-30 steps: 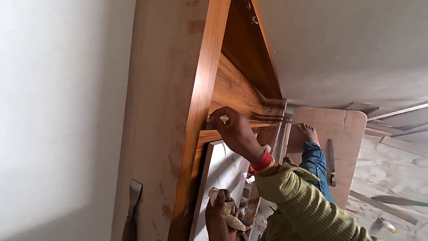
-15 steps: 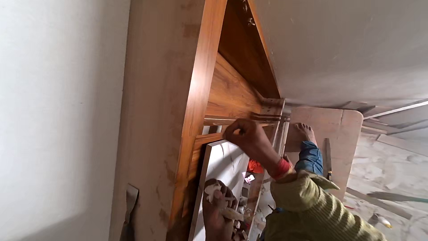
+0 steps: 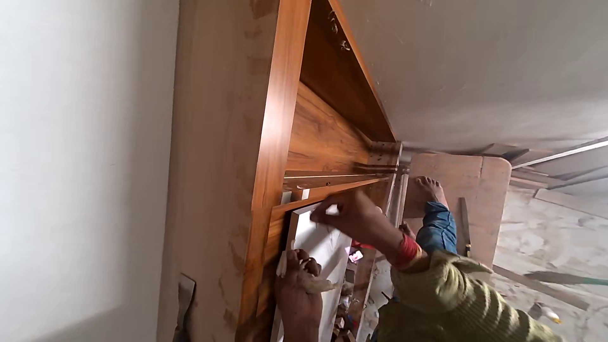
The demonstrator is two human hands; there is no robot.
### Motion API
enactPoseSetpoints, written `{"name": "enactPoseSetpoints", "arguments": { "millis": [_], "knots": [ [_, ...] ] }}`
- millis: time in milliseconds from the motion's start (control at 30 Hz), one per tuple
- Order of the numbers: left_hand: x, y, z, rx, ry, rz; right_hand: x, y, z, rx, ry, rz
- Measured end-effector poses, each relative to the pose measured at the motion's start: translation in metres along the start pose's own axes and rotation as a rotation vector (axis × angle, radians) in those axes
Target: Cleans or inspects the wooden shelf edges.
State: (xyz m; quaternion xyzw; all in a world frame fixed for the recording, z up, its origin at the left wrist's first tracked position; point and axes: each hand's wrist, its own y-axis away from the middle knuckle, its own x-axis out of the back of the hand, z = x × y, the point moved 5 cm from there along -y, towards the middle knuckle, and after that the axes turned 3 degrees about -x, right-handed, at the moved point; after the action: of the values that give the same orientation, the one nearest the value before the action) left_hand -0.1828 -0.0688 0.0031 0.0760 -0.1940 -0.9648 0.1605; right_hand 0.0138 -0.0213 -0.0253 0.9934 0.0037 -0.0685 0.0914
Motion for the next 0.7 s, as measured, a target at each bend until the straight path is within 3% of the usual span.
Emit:
{"name": "enactPoseSetpoints", "arguments": {
  "millis": [100, 233, 300, 433, 700],
  "knots": [
    [0.008, -0.001, 0.004, -0.030, -0.060, -0.059, 0.016, -0.044, 0.006, 0.155, 0.026, 0.111],
    [0.000, 0.009, -0.007, 0.052, -0.001, -0.130, 0.001, -0.091, 0.012, 0.432, 0.190, -0.159],
    [-0.003, 0.012, -0.012, 0.093, 0.057, -0.152, -0.002, -0.103, 0.019, 0.539, 0.156, -0.204],
    [-0.006, 0.009, -0.015, 0.120, 0.055, -0.167, 0.002, -0.111, 0.019, 0.735, 0.178, -0.197],
    [-0.015, -0.005, -0.007, 0.074, -0.045, -0.126, 0.000, -0.108, 0.009, 1.002, 0.661, -0.230]
  ]
}}
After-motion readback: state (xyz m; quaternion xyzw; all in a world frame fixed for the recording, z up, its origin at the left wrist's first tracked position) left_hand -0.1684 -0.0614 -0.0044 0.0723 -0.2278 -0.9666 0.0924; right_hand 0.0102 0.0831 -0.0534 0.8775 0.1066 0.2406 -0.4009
